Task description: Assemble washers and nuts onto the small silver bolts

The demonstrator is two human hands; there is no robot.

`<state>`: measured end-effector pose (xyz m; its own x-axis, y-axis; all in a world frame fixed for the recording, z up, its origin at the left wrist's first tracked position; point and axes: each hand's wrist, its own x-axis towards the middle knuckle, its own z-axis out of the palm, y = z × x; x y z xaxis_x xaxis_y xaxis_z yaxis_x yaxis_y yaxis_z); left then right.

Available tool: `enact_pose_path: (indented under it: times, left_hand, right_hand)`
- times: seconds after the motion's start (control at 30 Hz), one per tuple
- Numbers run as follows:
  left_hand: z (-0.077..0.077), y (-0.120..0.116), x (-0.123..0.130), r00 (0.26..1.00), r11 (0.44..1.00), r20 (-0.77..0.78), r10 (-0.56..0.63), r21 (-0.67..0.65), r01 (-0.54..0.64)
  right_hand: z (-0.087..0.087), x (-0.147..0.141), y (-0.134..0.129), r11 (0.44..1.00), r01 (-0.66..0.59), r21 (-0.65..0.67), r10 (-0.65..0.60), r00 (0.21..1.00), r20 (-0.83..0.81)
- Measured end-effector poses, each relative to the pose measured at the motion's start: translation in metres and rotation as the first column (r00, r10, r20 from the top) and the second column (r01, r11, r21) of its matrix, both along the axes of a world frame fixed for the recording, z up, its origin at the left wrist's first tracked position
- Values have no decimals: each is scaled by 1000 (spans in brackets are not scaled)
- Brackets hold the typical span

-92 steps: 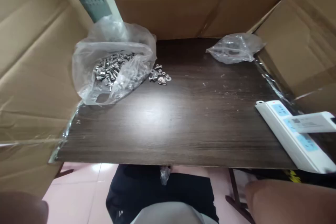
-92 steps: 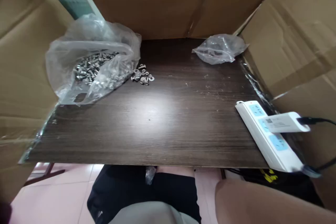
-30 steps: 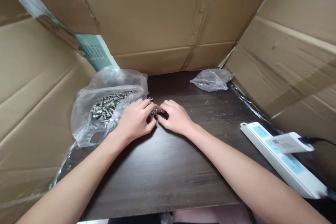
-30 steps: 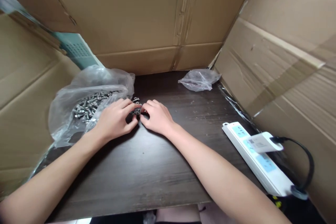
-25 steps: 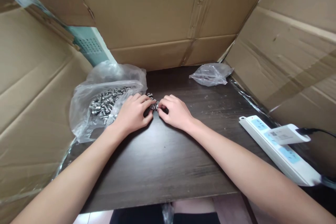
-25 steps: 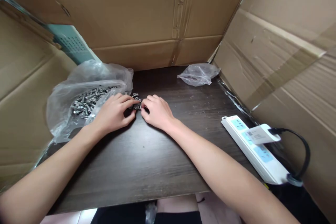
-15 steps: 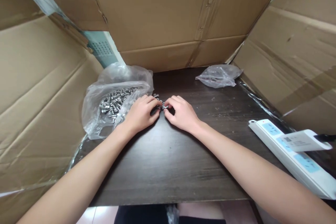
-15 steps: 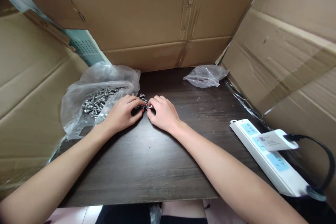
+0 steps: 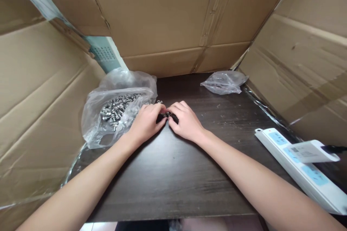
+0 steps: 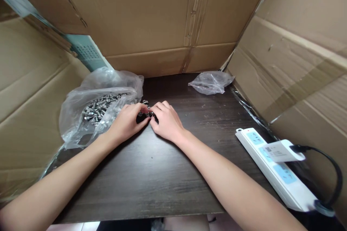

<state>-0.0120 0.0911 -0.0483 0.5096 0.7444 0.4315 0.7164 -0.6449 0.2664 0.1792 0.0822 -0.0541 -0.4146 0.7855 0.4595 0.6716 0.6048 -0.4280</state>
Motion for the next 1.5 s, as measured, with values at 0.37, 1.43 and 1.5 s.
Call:
enact_pose_path:
  times: [0.37,1.43,1.5]
  left_hand:
    - [-1,3,-6,987,991,96,-129,37,126]
    - [-1,-2,3,874,987,458,-160,95,130]
    - [-1,-2,3,870,984,459,-179,99,150]
  right_hand:
    - [-4,2,2,995,23,98,-29,998,63]
    - [-3,6,12,749,-483,-454,-185,506,-842]
    - [-3,7,13,725,-506,-467,-196,498,-845]
